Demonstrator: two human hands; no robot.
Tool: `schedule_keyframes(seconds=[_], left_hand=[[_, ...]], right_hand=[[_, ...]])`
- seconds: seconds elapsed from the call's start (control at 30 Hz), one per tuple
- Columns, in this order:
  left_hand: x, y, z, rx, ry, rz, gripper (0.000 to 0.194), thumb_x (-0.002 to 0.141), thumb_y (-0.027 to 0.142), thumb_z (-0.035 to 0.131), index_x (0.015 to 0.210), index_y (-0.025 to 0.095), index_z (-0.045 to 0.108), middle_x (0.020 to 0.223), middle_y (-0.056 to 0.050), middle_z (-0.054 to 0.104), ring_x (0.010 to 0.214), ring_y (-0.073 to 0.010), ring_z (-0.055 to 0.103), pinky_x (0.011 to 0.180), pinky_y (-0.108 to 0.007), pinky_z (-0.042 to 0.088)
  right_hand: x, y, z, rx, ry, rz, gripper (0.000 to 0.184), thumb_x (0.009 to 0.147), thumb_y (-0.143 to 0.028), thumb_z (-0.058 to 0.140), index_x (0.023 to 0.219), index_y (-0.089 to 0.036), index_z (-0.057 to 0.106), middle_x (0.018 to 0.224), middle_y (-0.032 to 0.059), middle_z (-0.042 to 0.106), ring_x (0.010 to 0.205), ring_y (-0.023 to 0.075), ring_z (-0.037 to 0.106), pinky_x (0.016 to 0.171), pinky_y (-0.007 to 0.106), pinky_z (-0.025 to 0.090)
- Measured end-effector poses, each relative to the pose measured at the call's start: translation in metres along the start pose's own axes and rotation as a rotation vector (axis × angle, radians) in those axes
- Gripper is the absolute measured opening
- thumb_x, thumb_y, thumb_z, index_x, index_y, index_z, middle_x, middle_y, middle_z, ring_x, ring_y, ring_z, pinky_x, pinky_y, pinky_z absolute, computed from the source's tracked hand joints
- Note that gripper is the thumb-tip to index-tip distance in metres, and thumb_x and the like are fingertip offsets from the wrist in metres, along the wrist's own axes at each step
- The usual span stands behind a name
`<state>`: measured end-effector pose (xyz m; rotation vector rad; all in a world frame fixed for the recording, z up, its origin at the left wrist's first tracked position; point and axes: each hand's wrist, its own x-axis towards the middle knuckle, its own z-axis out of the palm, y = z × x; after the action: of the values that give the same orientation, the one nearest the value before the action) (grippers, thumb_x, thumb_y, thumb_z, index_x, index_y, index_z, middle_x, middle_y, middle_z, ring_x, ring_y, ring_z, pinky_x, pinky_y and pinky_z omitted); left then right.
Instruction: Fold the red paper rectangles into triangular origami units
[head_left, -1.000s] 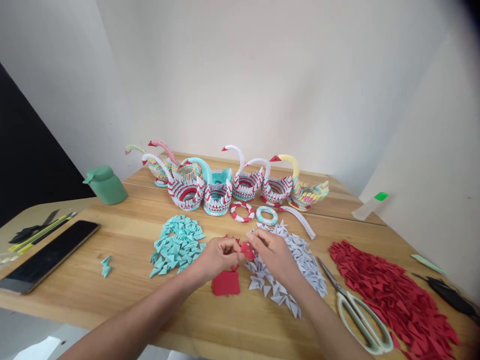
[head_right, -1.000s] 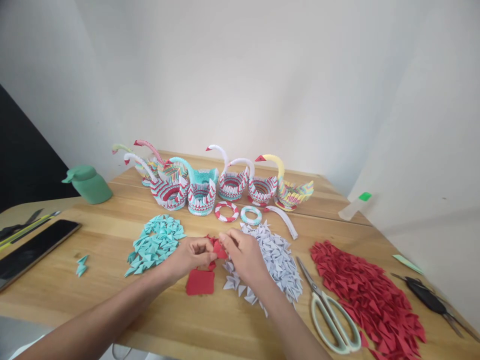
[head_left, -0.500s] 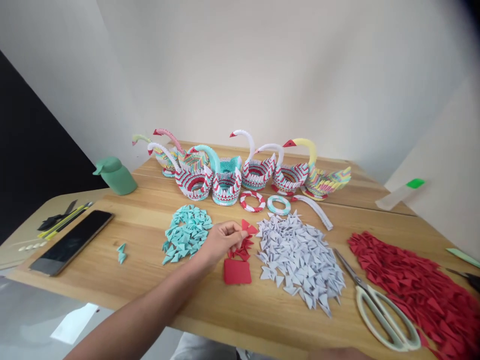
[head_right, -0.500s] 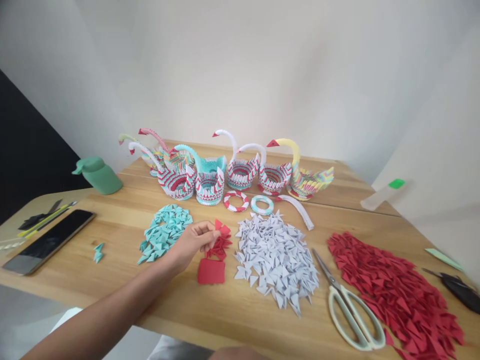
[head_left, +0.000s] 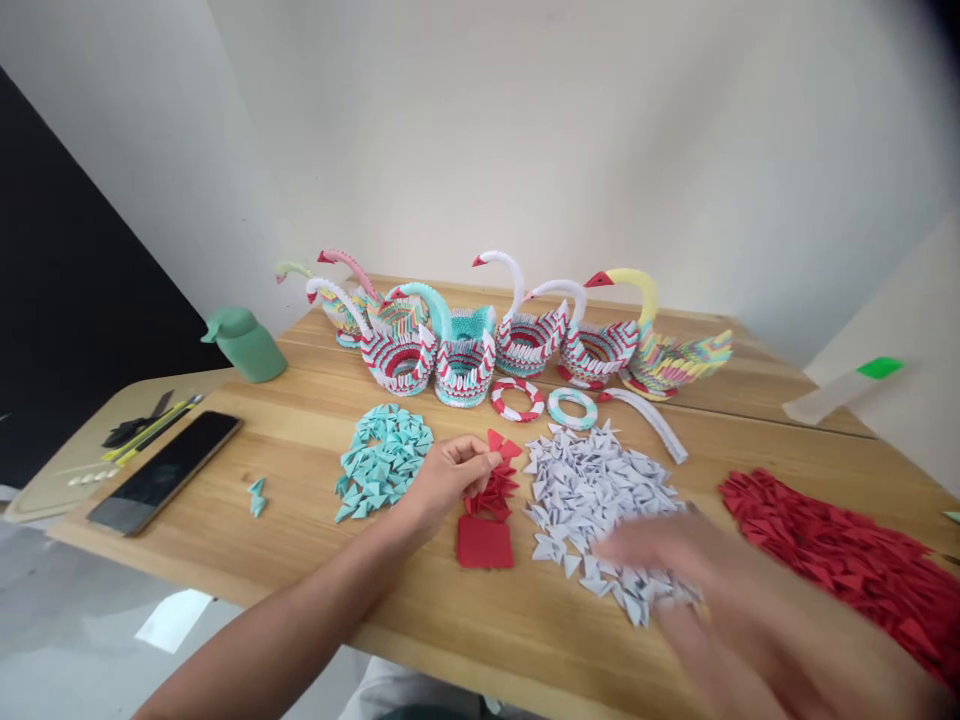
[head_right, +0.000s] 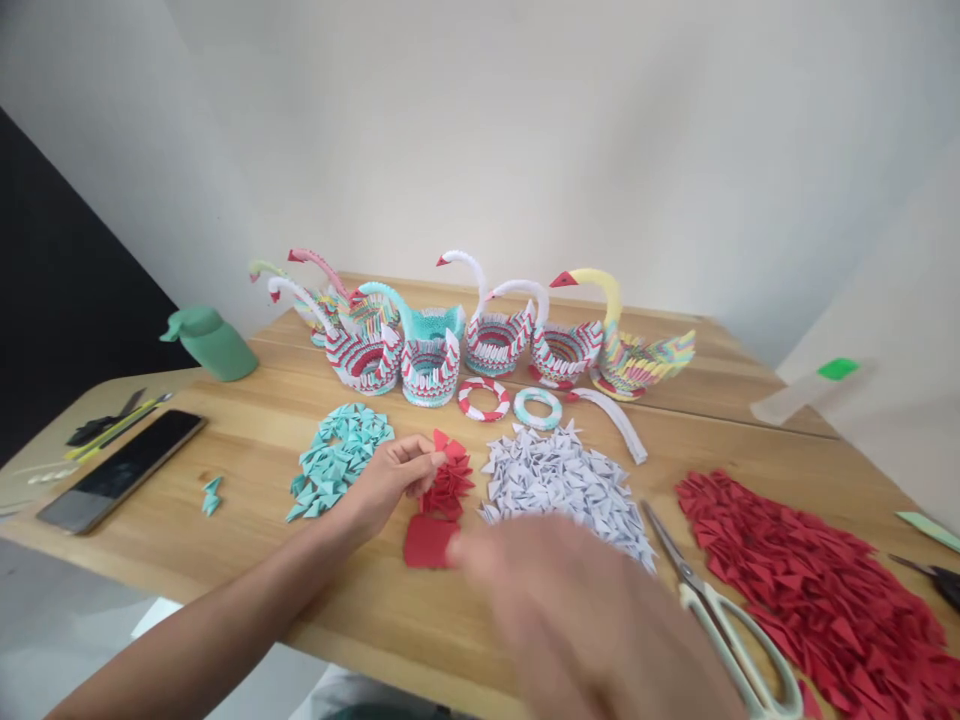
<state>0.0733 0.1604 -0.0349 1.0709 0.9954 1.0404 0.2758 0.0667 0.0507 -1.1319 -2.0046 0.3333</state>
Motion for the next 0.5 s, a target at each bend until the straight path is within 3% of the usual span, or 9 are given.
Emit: schedule_keyframes(seconds=[0.07, 0.17, 0.33, 0.5], left_hand=[[-0.001, 0.001, 0.001, 0.010, 0.002, 0.001, 0.038, 0.068, 0.046, 0.070, 0.064, 0.014, 0.052, 0.045, 0.006, 0.046, 0.042, -0.0041, 0.033, 0.044, -0.019, 0.025], [-0.002, 0.002, 0.001, 0.043, -0.007, -0.006, 0.039, 0.067, 0.049, 0.070, 0.064, 0.013, 0.053, 0.046, 0.005, 0.047, 0.042, -0.0045, 0.035, 0.045, -0.019, 0.026], [-0.002, -0.003, 0.003, 0.087, -0.064, -0.013, 0.041, 0.066, 0.052, 0.069, 0.064, 0.013, 0.055, 0.047, 0.005, 0.047, 0.043, -0.0052, 0.036, 0.046, -0.019, 0.027], [-0.004, -0.007, 0.008, 0.178, -0.097, 0.033, 0.036, 0.070, 0.046, 0.067, 0.064, 0.012, 0.056, 0.051, 0.003, 0.049, 0.047, -0.0063, 0.038, 0.048, -0.020, 0.030]], right_hand=[[0.024, 0.018, 0.010, -0.006, -0.001, 0.139, 0.022, 0.089, -0.032, 0.051, 0.107, -0.031, 0.064, 0.100, 0.0034, 0.071, 0.087, 0.0220, 0.067, 0.074, 0.033, 0.054], [0.044, 0.048, 0.033, 0.099, -0.145, 0.278, 0.032, 0.088, -0.036, 0.052, 0.118, -0.025, 0.059, 0.105, 0.0048, 0.070, 0.089, 0.0202, 0.066, 0.076, 0.032, 0.053], [0.041, 0.068, 0.060, 0.305, -0.222, 0.387, 0.036, 0.082, -0.035, 0.060, 0.115, -0.021, 0.061, 0.098, 0.0052, 0.070, 0.084, 0.0194, 0.065, 0.072, 0.029, 0.051], [0.034, 0.071, 0.071, 0.353, -0.212, 0.428, 0.018, 0.085, -0.034, 0.057, 0.082, -0.019, 0.065, 0.066, -0.0013, 0.062, 0.061, 0.0133, 0.056, 0.056, 0.022, 0.044]])
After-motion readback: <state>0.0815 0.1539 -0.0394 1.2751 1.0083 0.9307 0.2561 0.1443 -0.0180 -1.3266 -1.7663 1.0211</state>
